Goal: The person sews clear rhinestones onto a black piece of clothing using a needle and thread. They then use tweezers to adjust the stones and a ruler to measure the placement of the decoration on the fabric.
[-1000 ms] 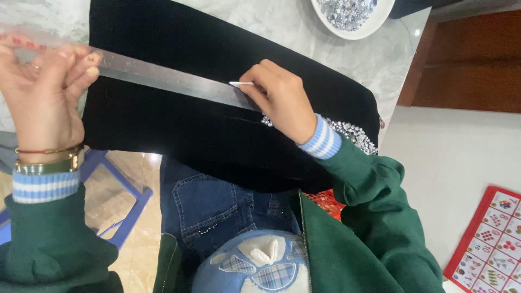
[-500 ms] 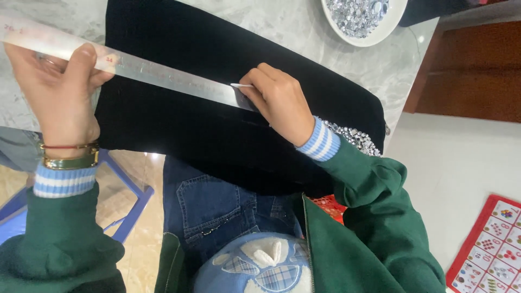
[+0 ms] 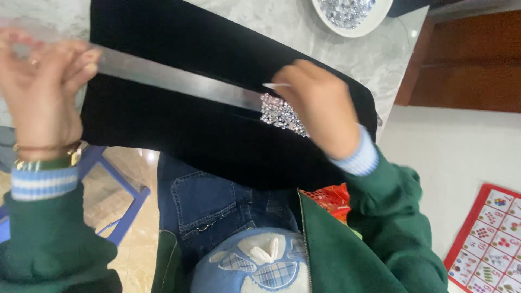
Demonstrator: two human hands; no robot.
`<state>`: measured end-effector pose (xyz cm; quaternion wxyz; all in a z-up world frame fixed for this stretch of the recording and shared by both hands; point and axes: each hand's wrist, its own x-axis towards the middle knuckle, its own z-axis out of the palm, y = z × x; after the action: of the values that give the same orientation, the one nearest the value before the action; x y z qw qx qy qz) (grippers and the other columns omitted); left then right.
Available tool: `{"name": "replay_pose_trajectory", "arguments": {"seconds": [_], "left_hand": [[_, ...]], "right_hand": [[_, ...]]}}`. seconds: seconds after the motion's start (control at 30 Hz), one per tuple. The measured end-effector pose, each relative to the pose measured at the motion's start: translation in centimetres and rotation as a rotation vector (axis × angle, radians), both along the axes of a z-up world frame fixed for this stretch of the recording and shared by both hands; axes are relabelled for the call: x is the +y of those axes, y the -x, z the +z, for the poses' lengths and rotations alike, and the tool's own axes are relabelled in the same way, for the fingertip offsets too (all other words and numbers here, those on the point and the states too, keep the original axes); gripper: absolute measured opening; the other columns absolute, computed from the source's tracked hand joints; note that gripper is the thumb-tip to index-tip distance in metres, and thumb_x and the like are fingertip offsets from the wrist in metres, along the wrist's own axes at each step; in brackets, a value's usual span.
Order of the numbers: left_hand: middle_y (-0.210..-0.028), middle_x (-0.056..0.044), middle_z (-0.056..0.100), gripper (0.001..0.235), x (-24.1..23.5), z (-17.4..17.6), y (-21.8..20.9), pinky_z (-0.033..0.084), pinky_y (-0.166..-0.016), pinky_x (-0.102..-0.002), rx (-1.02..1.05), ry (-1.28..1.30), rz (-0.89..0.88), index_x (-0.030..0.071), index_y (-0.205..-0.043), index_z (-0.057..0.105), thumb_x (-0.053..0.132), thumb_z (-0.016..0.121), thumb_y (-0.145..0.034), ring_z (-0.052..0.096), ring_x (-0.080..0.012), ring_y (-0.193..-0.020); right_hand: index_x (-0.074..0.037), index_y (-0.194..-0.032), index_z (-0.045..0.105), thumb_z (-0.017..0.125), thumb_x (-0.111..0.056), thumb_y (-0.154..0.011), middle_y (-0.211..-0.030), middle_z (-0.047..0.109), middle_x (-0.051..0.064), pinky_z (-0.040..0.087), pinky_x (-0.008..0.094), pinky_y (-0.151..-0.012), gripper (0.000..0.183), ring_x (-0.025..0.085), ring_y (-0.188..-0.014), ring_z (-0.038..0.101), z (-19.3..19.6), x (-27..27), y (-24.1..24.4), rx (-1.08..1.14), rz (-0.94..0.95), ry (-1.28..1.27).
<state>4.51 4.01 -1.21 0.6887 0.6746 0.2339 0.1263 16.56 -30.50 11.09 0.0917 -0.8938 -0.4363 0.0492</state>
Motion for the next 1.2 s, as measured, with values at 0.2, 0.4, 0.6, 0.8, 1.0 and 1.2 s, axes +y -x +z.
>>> {"name": "replay_pose_trajectory", "arguments": {"seconds": [0.2, 0.4, 0.6, 0.8, 1.0, 1.2], "left_hand": [[-0.119, -0.006, 0.07, 0.034, -3.8, 4.5, 5.1, 0.066, -0.096, -0.017, 0.169, 0.319, 0.144, 0.023, -0.135, 0.035, 0.018, 0.064, -0.118, 0.075, -0.0121, -0.104], [-0.118, -0.012, 0.065, 0.06, -7.0, 4.8, 7.2, 0.064, -0.099, -0.028, 0.183, 0.276, 0.103, 0.015, -0.161, 0.021, 0.011, 0.058, -0.113, 0.071, -0.0171, -0.106], [-0.141, -0.015, 0.057, 0.04, -6.1, 3.4, 8.6, 0.059, -0.099, -0.035, 0.104, 0.448, -0.105, 0.019, -0.147, 0.035, 0.033, 0.046, -0.111, 0.065, -0.0278, -0.128], [-0.123, -0.012, 0.066, 0.027, -7.3, 3.8, 9.7, 0.063, -0.099, -0.033, 0.171, 0.486, -0.056, 0.016, -0.135, 0.05, 0.021, 0.053, -0.109, 0.07, -0.0209, -0.112], [-0.118, -0.015, 0.068, 0.02, -8.9, 3.4, 12.1, 0.063, -0.089, -0.026, 0.151, 0.586, 0.039, 0.013, -0.128, 0.055, 0.021, 0.056, -0.109, 0.07, -0.0211, -0.106], [-0.14, -0.018, 0.058, 0.06, -11.7, 4.4, 13.0, 0.055, -0.11, -0.041, 0.1, 0.568, 0.039, 0.016, -0.157, 0.033, 0.028, 0.052, -0.102, 0.063, -0.0314, -0.127]], "right_hand": [[-0.011, -0.103, 0.068, 0.065, -0.023, -0.099, -0.13, 0.061, 0.018, 0.044, 0.046, -0.105, 0.013, 0.033, -0.123, 0.057, 1.6, -6.3, 5.5, 0.49, -0.123, -0.25], [-0.017, -0.102, 0.063, 0.052, -0.03, -0.105, -0.102, 0.066, 0.001, 0.043, 0.037, -0.094, 0.017, 0.021, -0.103, 0.064, -1.5, -5.7, 9.6, 0.75, -0.143, -0.258], [-0.02, -0.102, 0.064, 0.054, -0.031, -0.106, -0.099, 0.063, -0.003, 0.034, 0.035, -0.089, 0.015, 0.017, -0.093, 0.053, -3.8, -5.7, 10.0, 0.644, -0.24, -0.281], [-0.023, -0.105, 0.067, 0.056, -0.035, -0.104, -0.105, 0.064, -0.002, 0.031, 0.036, -0.09, 0.016, 0.017, -0.099, 0.053, -5.1, -6.5, 11.6, 0.624, -0.198, -0.322], [-0.022, -0.106, 0.069, 0.062, -0.037, -0.101, -0.107, 0.061, -0.001, 0.031, 0.039, -0.09, 0.017, 0.019, -0.101, 0.052, -6.5, -7.8, 14.1, 0.625, -0.173, -0.357], [-0.027, -0.097, 0.07, 0.069, -0.039, -0.096, -0.103, 0.06, -0.006, 0.03, 0.033, -0.093, 0.012, 0.012, -0.098, 0.051, -4.7, -7.9, 12.2, 0.853, -0.268, -0.463]]}}
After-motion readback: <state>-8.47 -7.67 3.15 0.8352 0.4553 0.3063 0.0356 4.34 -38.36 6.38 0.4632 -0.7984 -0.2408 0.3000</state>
